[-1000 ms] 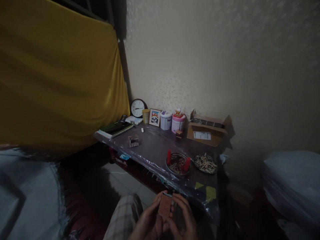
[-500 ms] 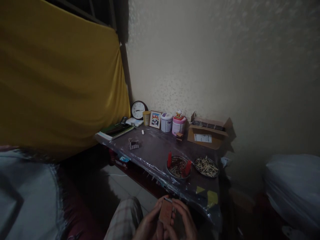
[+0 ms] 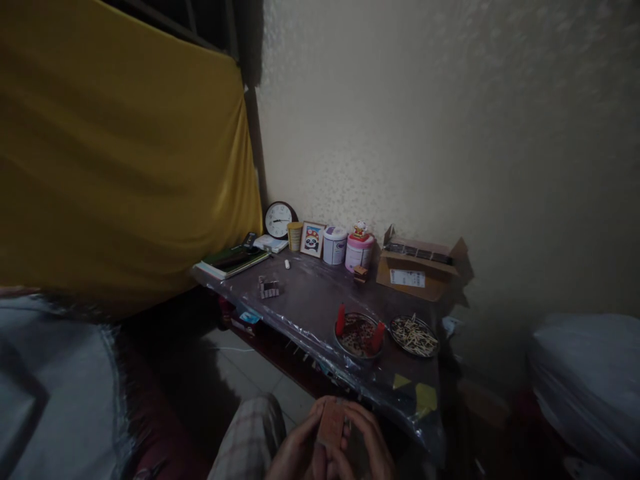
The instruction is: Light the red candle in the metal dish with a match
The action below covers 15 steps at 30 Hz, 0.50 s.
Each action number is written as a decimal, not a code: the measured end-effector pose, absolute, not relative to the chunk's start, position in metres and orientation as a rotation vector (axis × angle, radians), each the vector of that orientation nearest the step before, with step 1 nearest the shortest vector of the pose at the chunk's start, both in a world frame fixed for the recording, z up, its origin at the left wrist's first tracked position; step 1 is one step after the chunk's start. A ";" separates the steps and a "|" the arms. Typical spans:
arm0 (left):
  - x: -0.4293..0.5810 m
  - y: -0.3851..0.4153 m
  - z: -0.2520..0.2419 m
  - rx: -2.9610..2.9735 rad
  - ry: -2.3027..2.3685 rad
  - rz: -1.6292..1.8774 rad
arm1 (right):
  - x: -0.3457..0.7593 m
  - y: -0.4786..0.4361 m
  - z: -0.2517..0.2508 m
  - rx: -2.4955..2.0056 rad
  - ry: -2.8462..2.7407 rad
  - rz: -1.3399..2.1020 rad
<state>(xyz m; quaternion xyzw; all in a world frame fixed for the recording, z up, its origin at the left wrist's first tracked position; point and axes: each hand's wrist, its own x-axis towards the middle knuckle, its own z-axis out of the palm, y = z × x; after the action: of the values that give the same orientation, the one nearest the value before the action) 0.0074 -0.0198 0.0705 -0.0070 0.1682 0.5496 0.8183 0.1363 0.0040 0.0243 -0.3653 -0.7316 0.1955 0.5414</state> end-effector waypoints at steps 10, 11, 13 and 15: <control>0.009 -0.021 0.070 0.076 0.390 1.108 | 0.134 0.002 0.024 -0.876 -1.684 0.496; 0.008 -0.021 0.068 0.099 0.402 1.105 | 0.134 0.003 0.024 -0.879 -1.674 0.506; 0.008 -0.021 0.062 0.174 0.471 1.124 | 0.136 0.004 0.027 -0.892 -1.654 0.511; 0.008 -0.019 0.054 0.263 0.607 1.163 | 0.141 0.006 0.030 -0.902 -1.642 0.509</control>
<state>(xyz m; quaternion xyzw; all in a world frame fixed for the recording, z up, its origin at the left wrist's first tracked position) 0.0077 -0.0188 0.0535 0.1217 0.2812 0.5392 0.7845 0.1408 0.0061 0.0302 -0.3835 -0.6979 0.2162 0.5649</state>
